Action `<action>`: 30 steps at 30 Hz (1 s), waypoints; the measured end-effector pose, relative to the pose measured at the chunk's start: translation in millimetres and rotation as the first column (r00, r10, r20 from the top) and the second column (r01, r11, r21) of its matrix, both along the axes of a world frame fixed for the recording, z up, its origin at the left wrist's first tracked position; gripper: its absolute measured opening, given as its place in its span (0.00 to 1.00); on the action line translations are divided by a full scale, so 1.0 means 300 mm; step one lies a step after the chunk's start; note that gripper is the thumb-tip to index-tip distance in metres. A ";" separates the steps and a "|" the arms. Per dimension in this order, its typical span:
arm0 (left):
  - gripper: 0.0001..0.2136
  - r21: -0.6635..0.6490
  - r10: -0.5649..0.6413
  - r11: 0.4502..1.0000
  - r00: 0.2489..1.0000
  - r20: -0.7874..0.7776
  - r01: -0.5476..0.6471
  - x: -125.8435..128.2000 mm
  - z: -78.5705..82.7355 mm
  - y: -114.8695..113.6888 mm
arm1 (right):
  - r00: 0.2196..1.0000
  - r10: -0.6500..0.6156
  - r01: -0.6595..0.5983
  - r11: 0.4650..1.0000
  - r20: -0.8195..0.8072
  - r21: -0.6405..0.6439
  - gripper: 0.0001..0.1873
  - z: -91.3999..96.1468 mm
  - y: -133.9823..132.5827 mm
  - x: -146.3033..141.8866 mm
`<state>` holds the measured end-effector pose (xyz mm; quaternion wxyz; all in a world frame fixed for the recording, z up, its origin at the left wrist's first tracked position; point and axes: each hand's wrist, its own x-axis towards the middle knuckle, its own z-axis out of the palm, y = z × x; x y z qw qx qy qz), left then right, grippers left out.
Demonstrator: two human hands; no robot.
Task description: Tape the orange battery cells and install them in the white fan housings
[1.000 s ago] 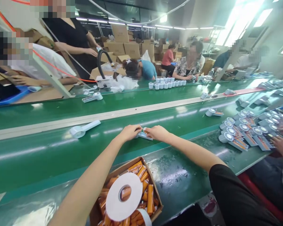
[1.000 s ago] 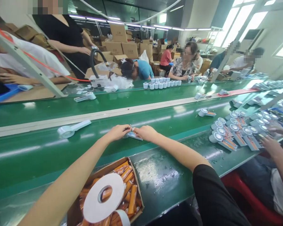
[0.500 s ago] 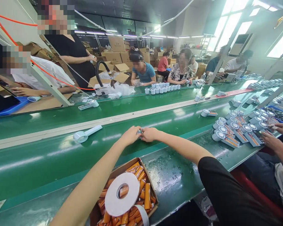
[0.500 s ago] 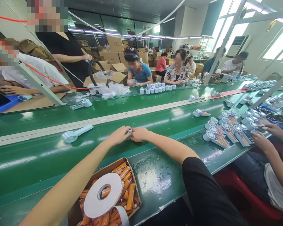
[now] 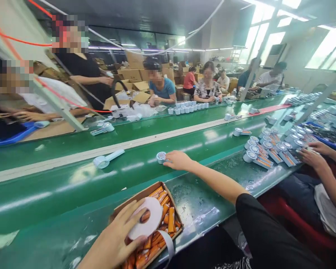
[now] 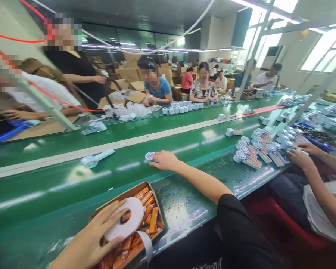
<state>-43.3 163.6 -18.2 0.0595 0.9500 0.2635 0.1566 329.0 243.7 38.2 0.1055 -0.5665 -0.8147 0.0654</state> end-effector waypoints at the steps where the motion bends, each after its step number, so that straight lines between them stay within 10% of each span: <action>1: 0.35 -0.014 0.007 1.000 1.000 -0.026 -0.008 0.002 0.018 -0.019 | 0.999 0.035 -0.034 0.999 -0.028 0.025 0.16 0.010 -0.023 -0.015; 5: 0.29 -0.076 0.050 0.995 0.995 -0.086 -0.057 0.013 0.108 -0.101 | 0.922 0.158 -0.141 0.987 -0.352 0.073 0.16 0.008 -0.103 -0.065; 9: 0.22 0.160 0.204 0.959 0.960 0.190 -0.235 -0.004 0.176 -0.162 | 0.706 0.145 -0.348 0.923 -0.693 -0.162 0.30 0.001 -0.201 -0.151; 16: 0.24 0.403 0.246 0.812 0.873 0.420 -0.423 -0.004 0.202 -0.194 | 0.558 0.073 -0.727 0.524 -0.827 -0.444 0.34 0.055 -0.396 -0.342; 22: 0.15 0.175 0.392 0.816 0.750 0.532 -0.551 -0.069 0.153 -0.204 | 0.499 0.514 -0.866 0.266 -0.697 -0.423 0.22 -0.001 -0.545 -0.431; 24: 0.15 0.048 0.461 0.815 0.697 0.549 -0.577 -0.088 0.141 -0.221 | 0.517 0.669 -0.844 0.293 -0.534 -0.449 0.19 0.002 -0.543 -0.436; 30: 0.16 0.070 0.423 0.829 0.703 0.572 -0.555 -0.080 0.135 -0.255 | 0.864 0.485 -0.502 0.818 -0.135 -0.281 0.11 0.058 -0.349 -0.371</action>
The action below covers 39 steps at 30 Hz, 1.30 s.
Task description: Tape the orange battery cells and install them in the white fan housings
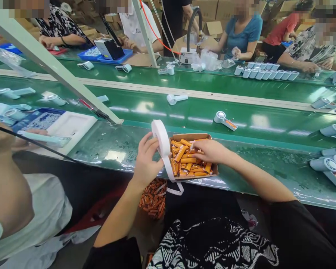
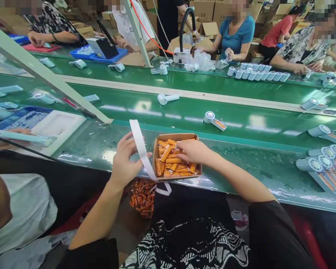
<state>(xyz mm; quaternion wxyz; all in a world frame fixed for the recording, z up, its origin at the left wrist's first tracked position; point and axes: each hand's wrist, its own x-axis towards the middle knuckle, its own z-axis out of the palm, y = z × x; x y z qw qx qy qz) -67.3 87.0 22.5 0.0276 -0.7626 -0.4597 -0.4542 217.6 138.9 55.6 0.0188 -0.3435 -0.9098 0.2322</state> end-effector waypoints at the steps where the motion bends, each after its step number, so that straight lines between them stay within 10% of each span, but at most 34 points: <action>1: 0.16 0.001 -0.009 1.000 1.000 -0.016 0.009 0.008 -0.003 -0.001 | 0.999 -0.034 0.034 0.999 0.005 0.020 0.09 0.000 0.025 0.007; 6: 0.18 -0.040 -0.067 0.997 0.993 -0.100 0.063 0.052 -0.027 0.000 | 0.987 -0.129 0.120 0.988 0.093 0.095 0.04 -0.035 0.058 0.021; 9: 0.20 -0.049 -0.095 0.995 0.987 -0.132 0.089 0.067 -0.033 -0.005 | 0.943 -0.272 0.258 0.962 -0.193 -0.094 0.07 -0.039 0.074 0.065; 13: 0.23 -0.016 -0.103 0.995 0.978 -0.182 0.102 0.081 -0.024 -0.015 | 0.492 -0.588 0.167 0.788 -0.643 -0.593 0.30 -0.017 0.090 0.145; 16: 0.26 0.015 -0.106 0.993 0.961 -0.255 0.114 0.104 -0.021 -0.018 | 0.344 -0.662 0.033 0.717 -0.665 -0.697 0.37 0.004 0.059 0.162; 34: 0.20 0.130 -0.020 0.985 0.829 -0.559 0.112 0.194 0.020 -0.023 | 0.852 -0.382 0.307 0.919 -0.359 -0.248 0.14 0.077 -0.045 0.181; 37: 0.22 0.072 -0.052 0.991 0.835 -0.548 0.109 0.219 0.014 -0.026 | 0.743 -0.473 0.282 0.863 -0.474 -0.419 0.15 0.051 -0.031 0.181; 39: 0.22 0.079 -0.024 0.994 0.852 -0.522 0.077 0.244 0.001 -0.028 | 0.523 -0.604 0.248 0.783 -0.602 -0.571 0.20 0.020 -0.032 0.159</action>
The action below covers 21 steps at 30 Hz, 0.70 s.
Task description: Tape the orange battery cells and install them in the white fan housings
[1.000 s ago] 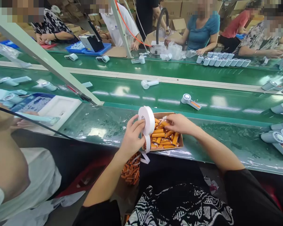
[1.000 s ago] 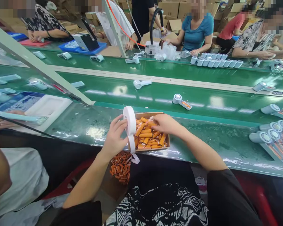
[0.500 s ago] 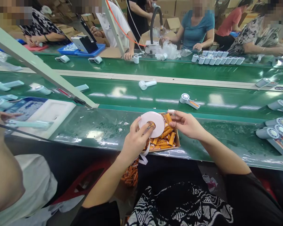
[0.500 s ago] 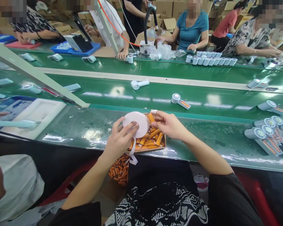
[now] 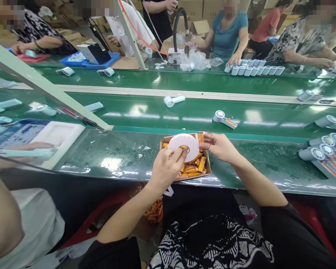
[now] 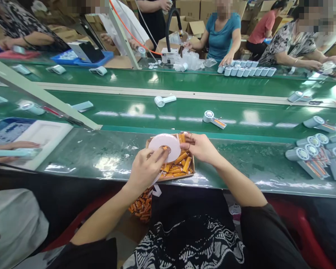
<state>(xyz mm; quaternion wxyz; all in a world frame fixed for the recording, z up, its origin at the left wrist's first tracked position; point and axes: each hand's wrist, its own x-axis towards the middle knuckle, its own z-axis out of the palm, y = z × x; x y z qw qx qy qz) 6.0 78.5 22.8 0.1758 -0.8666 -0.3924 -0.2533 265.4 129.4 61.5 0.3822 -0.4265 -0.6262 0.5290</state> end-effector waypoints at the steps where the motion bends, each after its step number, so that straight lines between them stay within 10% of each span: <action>1: 0.23 0.015 0.016 1.000 0.999 0.028 -0.017 0.015 -0.009 -0.001 | 0.985 -0.093 0.088 0.995 -0.147 -0.043 0.23 -0.018 -0.007 -0.019; 7: 0.22 0.064 0.096 0.992 0.983 0.153 -0.107 0.128 -0.058 -0.016 | 0.564 -0.551 0.516 0.817 -0.615 -0.259 0.33 -0.134 -0.107 -0.187; 10: 0.18 0.049 0.073 0.996 0.987 0.141 -0.081 0.173 -0.068 -0.047 | 0.551 -0.553 0.547 0.805 -0.625 -0.230 0.30 -0.142 -0.085 -0.175; 13: 0.17 0.003 -0.101 0.995 0.993 0.057 0.101 0.186 -0.076 -0.091 | 0.578 -0.531 0.634 0.770 -0.620 -0.069 0.24 -0.078 0.039 -0.009; 16: 0.21 -0.168 -0.156 0.973 0.987 0.028 0.158 0.144 -0.079 -0.092 | 0.449 -0.528 0.822 0.560 -0.721 0.102 0.22 0.007 0.162 0.224; 21: 0.24 -0.521 -0.087 0.841 0.986 0.141 0.148 -0.033 -0.063 0.113 | 0.508 -0.602 0.788 0.614 -0.616 0.051 0.37 -0.028 0.080 0.424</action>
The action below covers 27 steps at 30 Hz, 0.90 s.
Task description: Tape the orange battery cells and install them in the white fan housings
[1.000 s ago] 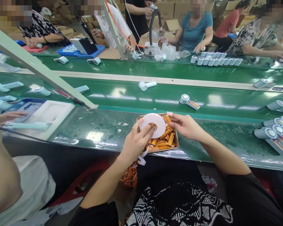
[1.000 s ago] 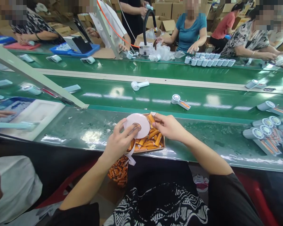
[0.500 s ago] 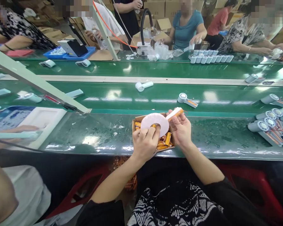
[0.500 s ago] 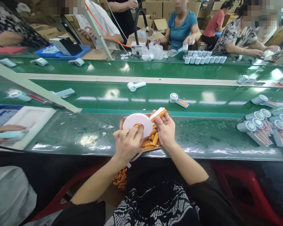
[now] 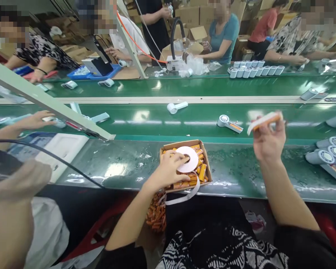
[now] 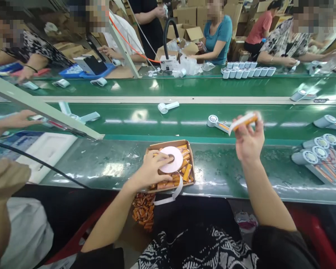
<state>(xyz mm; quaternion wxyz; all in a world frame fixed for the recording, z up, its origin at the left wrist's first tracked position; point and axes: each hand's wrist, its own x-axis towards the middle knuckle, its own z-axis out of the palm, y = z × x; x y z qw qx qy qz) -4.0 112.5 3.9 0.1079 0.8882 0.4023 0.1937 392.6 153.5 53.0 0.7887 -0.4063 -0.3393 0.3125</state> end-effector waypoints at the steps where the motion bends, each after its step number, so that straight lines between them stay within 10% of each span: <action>1: 0.20 -0.053 -0.023 0.998 0.997 0.069 0.026 -0.031 0.006 0.072 | 1.000 -0.006 0.006 0.997 -0.003 -0.079 0.41 -0.037 -0.047 0.014; 9: 0.29 -0.260 0.533 0.817 0.846 0.002 -0.514 0.005 0.059 0.844 | 0.987 -0.123 0.047 0.828 -0.099 -0.558 0.47 -0.270 -0.347 0.206; 13: 0.27 -0.263 0.619 0.734 0.776 -0.120 -0.626 0.073 0.036 1.082 | 0.972 -0.226 0.143 0.770 -0.056 -0.622 0.46 -0.295 -0.440 0.295; 20: 0.21 -0.250 0.314 0.889 0.908 -0.278 -0.384 0.199 0.028 1.080 | 0.983 -0.170 0.079 0.719 -0.064 -0.691 0.46 -0.253 -0.414 0.297; 27: 0.18 -0.185 -0.147 0.980 0.898 -0.415 0.075 0.322 -0.014 0.939 | 0.958 0.280 -0.270 0.817 -0.058 -0.509 0.43 -0.127 -0.111 0.090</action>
